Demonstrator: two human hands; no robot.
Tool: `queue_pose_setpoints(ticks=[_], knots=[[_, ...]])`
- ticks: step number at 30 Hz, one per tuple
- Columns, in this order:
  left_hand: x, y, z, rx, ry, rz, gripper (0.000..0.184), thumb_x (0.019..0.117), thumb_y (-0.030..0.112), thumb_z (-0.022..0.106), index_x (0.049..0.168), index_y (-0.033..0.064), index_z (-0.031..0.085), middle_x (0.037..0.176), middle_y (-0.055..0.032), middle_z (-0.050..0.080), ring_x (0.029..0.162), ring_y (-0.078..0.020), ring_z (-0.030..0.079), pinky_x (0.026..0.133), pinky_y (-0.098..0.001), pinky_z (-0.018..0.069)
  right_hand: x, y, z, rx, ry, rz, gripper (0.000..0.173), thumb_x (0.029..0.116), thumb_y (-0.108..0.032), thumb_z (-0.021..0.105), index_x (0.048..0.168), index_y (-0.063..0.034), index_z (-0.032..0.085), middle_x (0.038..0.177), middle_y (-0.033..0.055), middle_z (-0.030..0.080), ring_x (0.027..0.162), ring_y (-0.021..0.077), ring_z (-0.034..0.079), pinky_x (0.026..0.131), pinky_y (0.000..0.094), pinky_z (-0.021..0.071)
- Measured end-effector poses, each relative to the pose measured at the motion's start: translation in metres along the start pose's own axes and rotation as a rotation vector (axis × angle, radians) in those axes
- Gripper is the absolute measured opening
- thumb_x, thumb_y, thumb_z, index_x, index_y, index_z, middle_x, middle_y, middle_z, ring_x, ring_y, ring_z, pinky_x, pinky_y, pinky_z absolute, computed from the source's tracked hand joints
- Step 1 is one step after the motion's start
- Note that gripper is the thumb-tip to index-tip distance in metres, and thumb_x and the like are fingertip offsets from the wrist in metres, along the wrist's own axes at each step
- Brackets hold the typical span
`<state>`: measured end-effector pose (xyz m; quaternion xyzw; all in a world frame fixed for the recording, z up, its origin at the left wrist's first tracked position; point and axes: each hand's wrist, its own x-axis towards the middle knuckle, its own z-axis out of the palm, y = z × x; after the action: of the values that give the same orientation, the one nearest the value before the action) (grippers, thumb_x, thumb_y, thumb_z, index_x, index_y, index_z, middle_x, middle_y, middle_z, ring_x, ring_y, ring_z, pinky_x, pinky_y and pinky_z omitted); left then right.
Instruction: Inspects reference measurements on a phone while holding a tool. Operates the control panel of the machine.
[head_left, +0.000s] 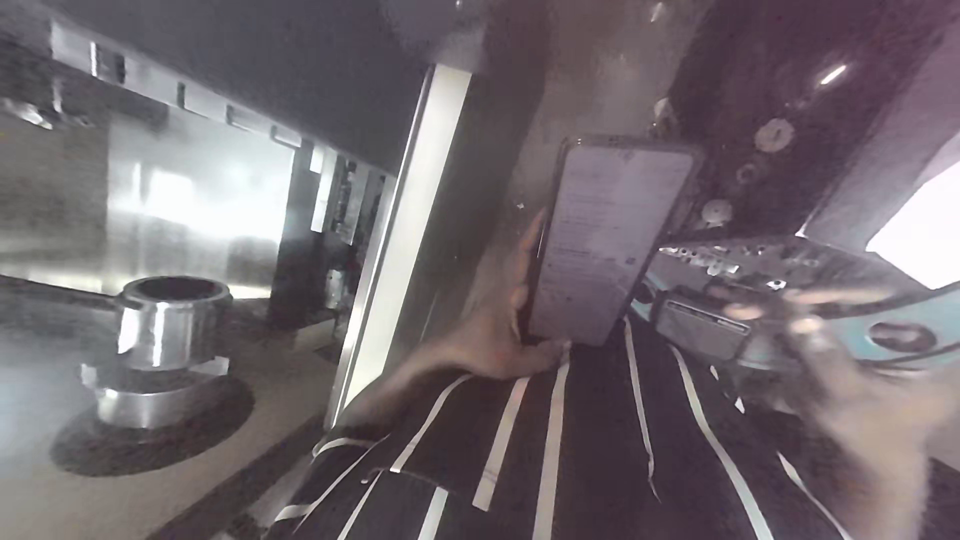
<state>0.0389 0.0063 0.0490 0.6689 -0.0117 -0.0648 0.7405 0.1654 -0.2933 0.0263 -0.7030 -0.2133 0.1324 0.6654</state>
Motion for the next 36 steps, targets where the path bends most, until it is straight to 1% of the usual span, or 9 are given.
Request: queue_pose_setpoints(ticks=[10, 14, 18, 21, 23, 24, 27, 32, 36], knots=[[-0.002, -0.001, 0.001, 0.069, 0.027, 0.024, 0.122, 0.077, 0.005, 0.082, 0.162, 0.0101, -0.006, 0.151, -0.0073, 0.046, 0.125, -0.0109, 0.06, 0.098, -0.0318, 0.0589, 0.001, 0.003, 0.001, 0.054, 0.013, -0.005, 0.027, 0.0934, -0.027, 0.074, 0.119, -0.0228, 0.065, 0.105, -0.0068, 0.076, 0.089, 0.015, 0.076, 0.08, 0.0343, 0.0662], [-0.007, -0.004, 0.0, 0.008, 0.018, 0.027, 0.108, 0.0813, 0.003, 0.072, 0.162, 0.0125, 0.0, 0.142, -0.0047, 0.052, 0.108, -0.0073, 0.066, 0.084, -0.0284, 0.0621, -0.001, 0.004, 0.001, 0.067, 0.026, 0.009, 0.03, 0.0918, -0.028, 0.076, 0.119, -0.0242, 0.064, 0.104, -0.0071, 0.075, 0.088, 0.015, 0.075, 0.079, 0.0342, 0.0661], [-0.01, -0.005, 0.0, -0.095, 0.019, 0.029, 0.092, 0.0883, 0.004, 0.067, 0.16, 0.0148, 0.011, 0.122, -0.0042, 0.061, 0.069, -0.0042, 0.064, 0.054, -0.0224, 0.0581, 0.001, 0.001, 0.002, 0.051, 0.018, -0.011, 0.032, 0.0922, -0.03, 0.075, 0.122, -0.0267, 0.063, 0.106, -0.0109, 0.075, 0.089, 0.0104, 0.075, 0.079, 0.0287, 0.0656], [-0.009, -0.006, -0.001, -0.011, 0.052, 0.107, 0.076, 0.09, 0.01, 0.069, 0.153, 0.007, 0.026, 0.122, -0.0016, 0.062, 0.082, -0.0018, 0.065, 0.064, -0.0216, 0.0592, -0.001, 0.002, 0.0, 0.034, 0.025, -0.008, 0.032, 0.0925, -0.029, 0.075, 0.122, -0.0255, 0.063, 0.106, -0.01, 0.075, 0.088, 0.0108, 0.075, 0.079, 0.029, 0.0653], [-0.01, -0.006, -0.001, 0.074, 0.104, 0.161, 0.045, 0.0911, 0.018, 0.071, 0.131, 0.0065, 0.055, 0.137, 0.0013, 0.055, 0.112, -0.0021, 0.06, 0.09, -0.0249, 0.0574, -0.003, 0.003, 0.0, 0.039, 0.025, -0.008, 0.033, 0.0922, -0.029, 0.075, 0.123, -0.0255, 0.062, 0.107, -0.0094, 0.074, 0.089, 0.0116, 0.075, 0.08, 0.03, 0.0653], [-0.01, -0.006, -0.001, 0.062, 0.109, 0.165, 0.043, 0.0915, 0.019, 0.07, 0.131, 0.006, 0.056, 0.139, 0.0015, 0.054, 0.117, -0.0029, 0.058, 0.094, -0.0262, 0.0566, -0.003, 0.003, 0.0, 0.043, 0.021, -0.014, 0.032, 0.0921, -0.029, 0.075, 0.122, -0.0253, 0.063, 0.106, -0.0088, 0.075, 0.089, 0.0121, 0.075, 0.079, 0.03, 0.0655], [-0.009, -0.001, 0.004, -0.12, 0.096, 0.069, 0.077, 0.0908, 0.01, 0.066, 0.155, 0.0066, 0.023, 0.126, 0.0019, 0.064, 0.101, -0.0043, 0.067, 0.081, -0.0271, 0.061, -0.004, 0.001, -0.002, 0.003, 0.012, -0.024, 0.029, 0.0934, -0.032, 0.074, 0.12, -0.026, 0.064, 0.104, -0.0089, 0.076, 0.088, 0.0114, 0.075, 0.078, 0.0283, 0.065], [-0.009, 0.004, 0.006, -0.16, 0.116, 0.063, 0.066, 0.095, 0.011, 0.056, 0.155, 0.0099, 0.029, 0.141, 0.0045, 0.055, 0.119, -0.0036, 0.059, 0.098, -0.0294, 0.0551, -0.008, 0.0, -0.002, 0.014, 0.029, -0.019, 0.03, 0.0928, -0.031, 0.075, 0.12, -0.0266, 0.063, 0.103, -0.0084, 0.076, 0.089, 0.0121, 0.075, 0.08, 0.0305, 0.065], [-0.007, 0.006, 0.01, -0.132, 0.201, 0.102, 0.05, 0.0944, 0.008, 0.054, 0.143, 0.0108, 0.044, 0.128, 0.0062, 0.064, 0.111, -0.0033, 0.064, 0.092, -0.028, 0.0574, -0.012, -0.001, -0.003, 0.009, 0.038, -0.019, 0.03, 0.0928, -0.031, 0.074, 0.12, -0.0273, 0.063, 0.104, -0.0097, 0.076, 0.088, 0.0113, 0.075, 0.08, 0.0302, 0.0649]])
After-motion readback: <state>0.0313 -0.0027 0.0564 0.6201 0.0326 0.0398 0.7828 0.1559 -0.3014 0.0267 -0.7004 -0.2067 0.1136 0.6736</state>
